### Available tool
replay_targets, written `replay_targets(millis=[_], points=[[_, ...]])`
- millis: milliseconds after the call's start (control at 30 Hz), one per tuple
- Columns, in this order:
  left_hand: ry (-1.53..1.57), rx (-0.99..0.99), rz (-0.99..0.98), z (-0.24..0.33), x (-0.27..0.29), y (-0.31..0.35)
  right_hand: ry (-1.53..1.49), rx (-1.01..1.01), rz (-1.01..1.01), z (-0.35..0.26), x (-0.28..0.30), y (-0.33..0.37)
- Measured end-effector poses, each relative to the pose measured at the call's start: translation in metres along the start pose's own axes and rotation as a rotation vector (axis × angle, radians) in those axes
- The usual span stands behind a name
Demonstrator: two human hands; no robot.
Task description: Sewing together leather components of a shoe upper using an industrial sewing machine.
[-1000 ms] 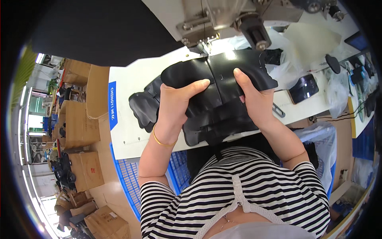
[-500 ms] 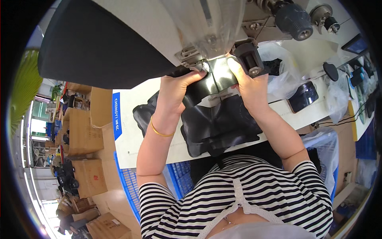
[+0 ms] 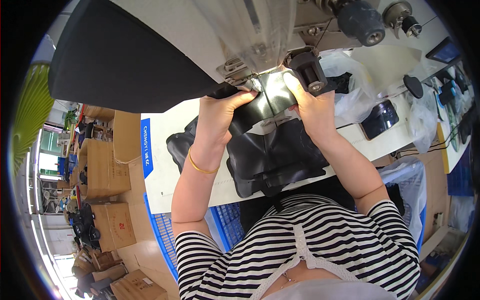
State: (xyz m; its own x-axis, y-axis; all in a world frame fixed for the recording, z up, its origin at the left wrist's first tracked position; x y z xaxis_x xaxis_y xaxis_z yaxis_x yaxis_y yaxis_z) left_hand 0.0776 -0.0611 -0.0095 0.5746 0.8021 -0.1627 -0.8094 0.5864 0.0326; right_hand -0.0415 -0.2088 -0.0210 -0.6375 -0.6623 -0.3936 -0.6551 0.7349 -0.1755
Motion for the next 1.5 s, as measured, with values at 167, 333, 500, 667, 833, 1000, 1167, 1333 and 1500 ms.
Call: replay_targets(millis=[167,333,500,667,833,1000,1167,1333,1500], points=[[0.012,0.024,0.046,-0.001,-0.001,0.001,0.050,0.114,-0.020,-0.005,0.001,-0.003],[0.043,0.036,0.063,-0.002,0.000,0.003,0.066,0.033,-0.017,-0.004,0.000,-0.001],[0.079,0.048,0.074,-0.005,-0.001,0.004,0.056,-0.052,0.008,0.000,0.001,0.002],[0.062,0.023,0.077,-0.006,0.001,0.003,0.041,-0.065,0.013,-0.002,0.001,0.003],[0.071,0.035,0.073,-0.004,0.001,0.004,0.057,-0.037,0.000,-0.004,-0.001,0.001],[0.077,0.041,0.037,-0.001,0.000,-0.001,0.100,-0.042,-0.030,-0.006,0.000,-0.002],[0.072,0.067,0.054,-0.005,0.004,-0.001,0.073,0.026,-0.053,-0.009,-0.003,-0.002],[0.190,0.153,0.058,-0.009,0.001,0.005,0.083,0.033,-0.102,-0.009,-0.005,-0.004],[0.390,0.232,0.066,-0.017,0.017,0.010,0.037,0.058,-0.134,-0.013,-0.007,-0.003]])
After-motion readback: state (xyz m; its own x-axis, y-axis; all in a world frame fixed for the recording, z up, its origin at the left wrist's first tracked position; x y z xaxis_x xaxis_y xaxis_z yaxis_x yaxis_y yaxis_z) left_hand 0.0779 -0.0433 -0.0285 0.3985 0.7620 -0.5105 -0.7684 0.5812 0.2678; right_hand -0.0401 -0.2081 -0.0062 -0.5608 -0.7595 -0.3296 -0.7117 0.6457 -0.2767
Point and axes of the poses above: each hand's wrist, its own y-axis away from the middle knuckle, its own x-axis out of the back of the hand, z = x × y, the point moved 10 cm from there along -y, towards the middle knuckle, and after that the axes turned 1 degree about z, right-handed, at the moved point
